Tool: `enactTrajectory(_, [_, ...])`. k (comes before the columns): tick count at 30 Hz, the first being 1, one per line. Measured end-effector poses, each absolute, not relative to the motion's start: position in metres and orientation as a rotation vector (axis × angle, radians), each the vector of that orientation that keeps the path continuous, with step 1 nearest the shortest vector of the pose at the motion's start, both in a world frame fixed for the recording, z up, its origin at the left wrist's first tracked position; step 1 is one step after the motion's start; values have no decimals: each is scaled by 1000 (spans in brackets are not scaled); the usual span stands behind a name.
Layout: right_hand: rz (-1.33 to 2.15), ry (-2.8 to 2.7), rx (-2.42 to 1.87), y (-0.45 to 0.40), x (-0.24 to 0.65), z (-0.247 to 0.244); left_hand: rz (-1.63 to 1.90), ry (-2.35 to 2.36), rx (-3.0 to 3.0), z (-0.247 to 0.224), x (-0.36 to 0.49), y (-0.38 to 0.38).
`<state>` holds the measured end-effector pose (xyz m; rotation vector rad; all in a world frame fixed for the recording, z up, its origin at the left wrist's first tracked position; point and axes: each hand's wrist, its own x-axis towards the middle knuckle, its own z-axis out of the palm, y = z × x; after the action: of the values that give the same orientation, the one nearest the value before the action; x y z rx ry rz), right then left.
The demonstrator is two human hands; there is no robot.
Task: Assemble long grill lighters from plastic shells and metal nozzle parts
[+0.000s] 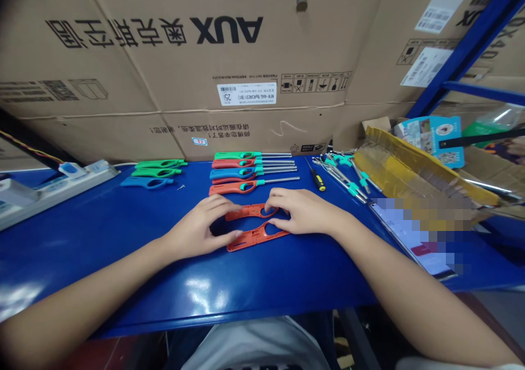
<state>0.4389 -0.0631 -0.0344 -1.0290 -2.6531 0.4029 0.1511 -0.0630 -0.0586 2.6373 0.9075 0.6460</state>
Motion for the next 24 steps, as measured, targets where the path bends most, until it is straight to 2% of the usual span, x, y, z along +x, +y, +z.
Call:
enactTrajectory(6, [397,-2719,-1028,-62,432,-42,403,866,2731,-53,152,-66])
enactTrajectory(24, [270,-2587,-983,-56,425,-59,392,944,2772,-49,143,-57])
